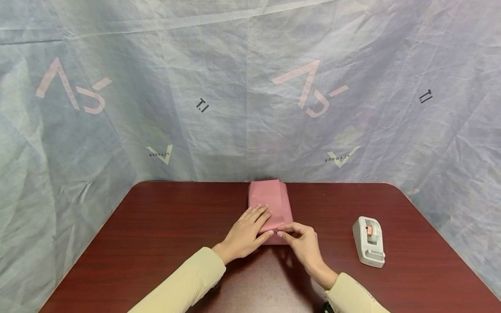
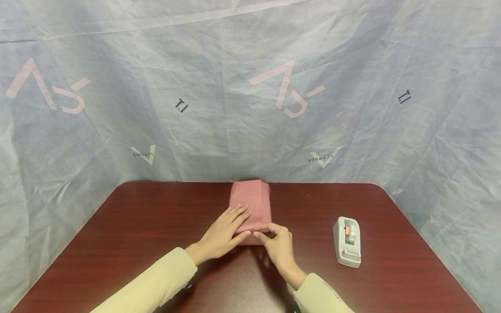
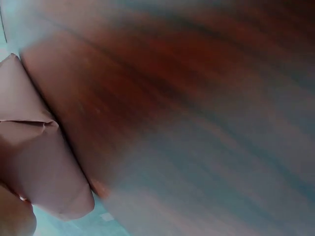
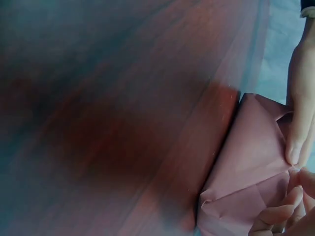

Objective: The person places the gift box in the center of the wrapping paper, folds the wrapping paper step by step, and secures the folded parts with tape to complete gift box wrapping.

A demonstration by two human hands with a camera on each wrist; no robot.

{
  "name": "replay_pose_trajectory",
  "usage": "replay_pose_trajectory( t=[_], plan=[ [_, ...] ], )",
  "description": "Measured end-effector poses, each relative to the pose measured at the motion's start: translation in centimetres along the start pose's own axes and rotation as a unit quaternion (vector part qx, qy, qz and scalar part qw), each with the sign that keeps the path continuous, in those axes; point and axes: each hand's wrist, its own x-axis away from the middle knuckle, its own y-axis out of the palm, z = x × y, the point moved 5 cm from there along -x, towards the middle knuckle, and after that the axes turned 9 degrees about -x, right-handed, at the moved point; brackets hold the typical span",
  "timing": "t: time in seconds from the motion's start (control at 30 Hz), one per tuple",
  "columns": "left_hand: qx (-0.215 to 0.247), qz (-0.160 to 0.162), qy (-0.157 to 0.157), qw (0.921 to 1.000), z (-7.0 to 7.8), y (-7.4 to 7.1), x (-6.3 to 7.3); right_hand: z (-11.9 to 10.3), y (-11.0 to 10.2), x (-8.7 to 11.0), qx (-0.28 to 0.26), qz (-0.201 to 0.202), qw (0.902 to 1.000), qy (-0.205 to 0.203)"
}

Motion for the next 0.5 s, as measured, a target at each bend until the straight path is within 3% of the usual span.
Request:
replay_pose_trajectory(
  t=[0.5],
  plan=[
    [0.010, -0.035, 0.027, 0.9990, -0.16, -0.02, 0.01, -0.54, 0.74, 0.01, 0.025, 0.019, 0.9995, 0.004]
  ],
)
